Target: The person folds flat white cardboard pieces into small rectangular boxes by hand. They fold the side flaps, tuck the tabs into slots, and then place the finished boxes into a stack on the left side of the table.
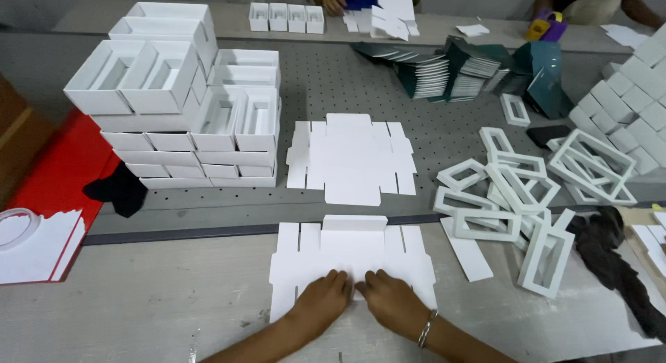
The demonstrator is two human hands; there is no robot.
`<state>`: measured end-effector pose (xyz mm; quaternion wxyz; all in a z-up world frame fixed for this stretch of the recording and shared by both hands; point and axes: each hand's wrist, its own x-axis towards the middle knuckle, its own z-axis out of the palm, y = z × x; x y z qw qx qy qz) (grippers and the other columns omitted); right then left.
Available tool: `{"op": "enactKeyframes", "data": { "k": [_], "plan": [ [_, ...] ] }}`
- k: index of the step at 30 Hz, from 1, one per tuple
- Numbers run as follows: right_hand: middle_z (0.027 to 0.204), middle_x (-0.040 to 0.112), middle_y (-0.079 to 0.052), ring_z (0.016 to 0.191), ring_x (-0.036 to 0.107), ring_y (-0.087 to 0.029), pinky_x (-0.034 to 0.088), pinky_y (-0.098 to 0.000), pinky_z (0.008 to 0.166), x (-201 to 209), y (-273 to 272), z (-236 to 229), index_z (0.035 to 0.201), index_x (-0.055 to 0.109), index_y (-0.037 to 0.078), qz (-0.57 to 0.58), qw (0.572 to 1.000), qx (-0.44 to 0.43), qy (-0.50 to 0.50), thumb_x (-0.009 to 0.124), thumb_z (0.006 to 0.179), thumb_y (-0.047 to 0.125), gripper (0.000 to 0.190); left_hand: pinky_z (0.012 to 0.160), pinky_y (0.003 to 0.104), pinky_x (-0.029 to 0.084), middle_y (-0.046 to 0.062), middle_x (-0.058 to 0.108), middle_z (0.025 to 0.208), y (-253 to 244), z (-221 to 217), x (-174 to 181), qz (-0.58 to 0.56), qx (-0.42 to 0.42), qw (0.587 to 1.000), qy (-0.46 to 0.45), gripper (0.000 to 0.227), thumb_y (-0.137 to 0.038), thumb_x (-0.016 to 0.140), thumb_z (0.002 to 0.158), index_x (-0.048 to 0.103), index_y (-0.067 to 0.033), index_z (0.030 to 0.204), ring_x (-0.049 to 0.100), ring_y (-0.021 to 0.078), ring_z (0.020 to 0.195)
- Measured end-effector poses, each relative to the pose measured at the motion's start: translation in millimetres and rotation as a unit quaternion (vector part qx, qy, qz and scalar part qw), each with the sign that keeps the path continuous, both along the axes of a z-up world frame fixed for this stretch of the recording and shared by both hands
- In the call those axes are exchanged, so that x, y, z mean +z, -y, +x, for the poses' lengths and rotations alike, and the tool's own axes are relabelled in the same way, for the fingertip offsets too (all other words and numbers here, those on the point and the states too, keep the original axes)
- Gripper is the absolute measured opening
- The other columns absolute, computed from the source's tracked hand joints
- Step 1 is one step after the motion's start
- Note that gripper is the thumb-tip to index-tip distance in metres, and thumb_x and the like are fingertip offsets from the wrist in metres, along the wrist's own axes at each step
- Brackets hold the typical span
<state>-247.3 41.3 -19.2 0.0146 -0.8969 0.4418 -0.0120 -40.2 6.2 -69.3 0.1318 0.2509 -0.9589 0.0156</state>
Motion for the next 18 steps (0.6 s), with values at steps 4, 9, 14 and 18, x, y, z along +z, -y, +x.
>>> {"op": "enactKeyframes", "data": {
  "k": [4,9,14,18],
  "plan": [
    [0.09,0.065,-0.006,0.07,0.056,-0.017,0.052,-0.0315,0.065,66,42,7,0.142,0.057,0.02,0.289,0.948,-0.131,0.002,0.053,0.093,0.001,0.052,0.076,0.049,0.052,0.021,0.062,0.111,46,-10,63,0.377,0.095,0.918,0.083,0.024,-0.019,0.05,0.106,0.054,-0.0058,0.125,0.064,0.0366,0.093],
    [0.13,0.064,-0.026,0.11,0.066,-0.043,0.052,-0.0477,0.091,95,70,6,0.146,0.045,0.004,0.377,0.917,-0.125,0.038,0.064,0.096,0.012,0.054,0.089,0.054,0.053,0.028,0.064,0.126,67,-7,115,0.448,0.075,0.887,0.086,0.041,-0.014,0.067,0.096,0.056,0.0008,0.133,0.063,0.0494,0.114],
    [0.129,0.051,-0.006,0.122,0.051,-0.026,0.053,-0.0414,0.082,50,72,-6,0.145,0.041,0.025,0.245,0.943,-0.222,0.041,0.09,0.074,0.039,0.087,0.095,0.046,0.041,0.013,0.041,0.143,79,-4,41,0.272,0.087,0.958,0.029,0.083,-0.035,0.089,0.076,0.046,-0.0105,0.143,0.04,0.0344,0.124],
    [0.136,0.047,-0.009,0.121,0.047,-0.029,0.046,-0.0428,0.095,30,63,-24,0.155,0.036,0.027,0.209,0.968,-0.124,0.063,0.08,0.087,0.04,0.082,0.121,0.056,0.014,0.017,0.008,0.171,55,10,59,0.351,0.063,0.934,0.037,0.079,-0.029,0.073,0.092,0.032,-0.0164,0.159,0.007,0.0363,0.157]
  ]
}}
